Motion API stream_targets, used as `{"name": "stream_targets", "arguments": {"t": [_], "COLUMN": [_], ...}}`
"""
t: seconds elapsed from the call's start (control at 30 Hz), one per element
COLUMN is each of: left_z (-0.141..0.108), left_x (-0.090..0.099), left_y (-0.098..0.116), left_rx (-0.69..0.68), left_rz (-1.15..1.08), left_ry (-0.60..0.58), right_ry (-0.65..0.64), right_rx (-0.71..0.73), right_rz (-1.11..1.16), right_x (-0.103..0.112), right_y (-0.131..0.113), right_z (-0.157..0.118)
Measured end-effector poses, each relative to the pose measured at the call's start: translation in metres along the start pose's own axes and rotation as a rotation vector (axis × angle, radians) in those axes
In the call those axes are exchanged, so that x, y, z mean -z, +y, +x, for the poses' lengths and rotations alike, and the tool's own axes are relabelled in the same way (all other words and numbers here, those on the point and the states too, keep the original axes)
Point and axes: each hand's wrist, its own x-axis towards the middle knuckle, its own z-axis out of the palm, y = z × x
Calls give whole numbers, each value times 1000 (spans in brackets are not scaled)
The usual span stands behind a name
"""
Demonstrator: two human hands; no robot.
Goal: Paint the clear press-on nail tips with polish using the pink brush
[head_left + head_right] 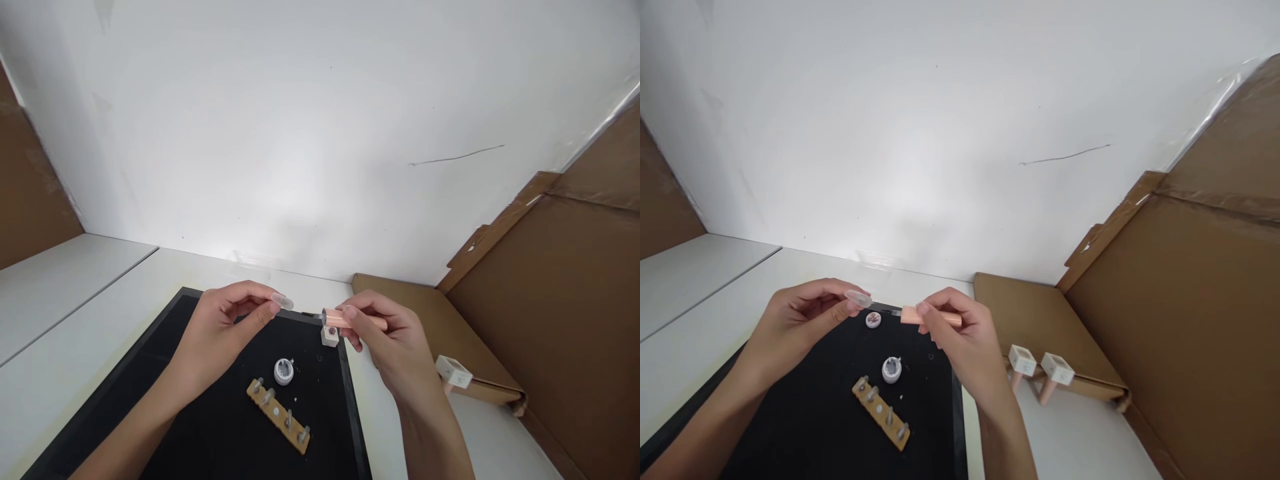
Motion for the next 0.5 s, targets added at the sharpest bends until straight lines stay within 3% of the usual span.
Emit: {"name": "stream_targets", "arguments": {"t": [0.2,0.5], "left_z": [-3,-6], "left_x": [0,-1], "left_y": [1,6], "left_rx": [-11,-65], "left_rz": [35,9], "left_ry": [-67,-98], "right_ry": [101,117], "right_rx": [-1,71], "right_rz": [165,100], "right_x": [-5,-9], "right_y": [-5,-12], "right_z": [-7,-11]}}
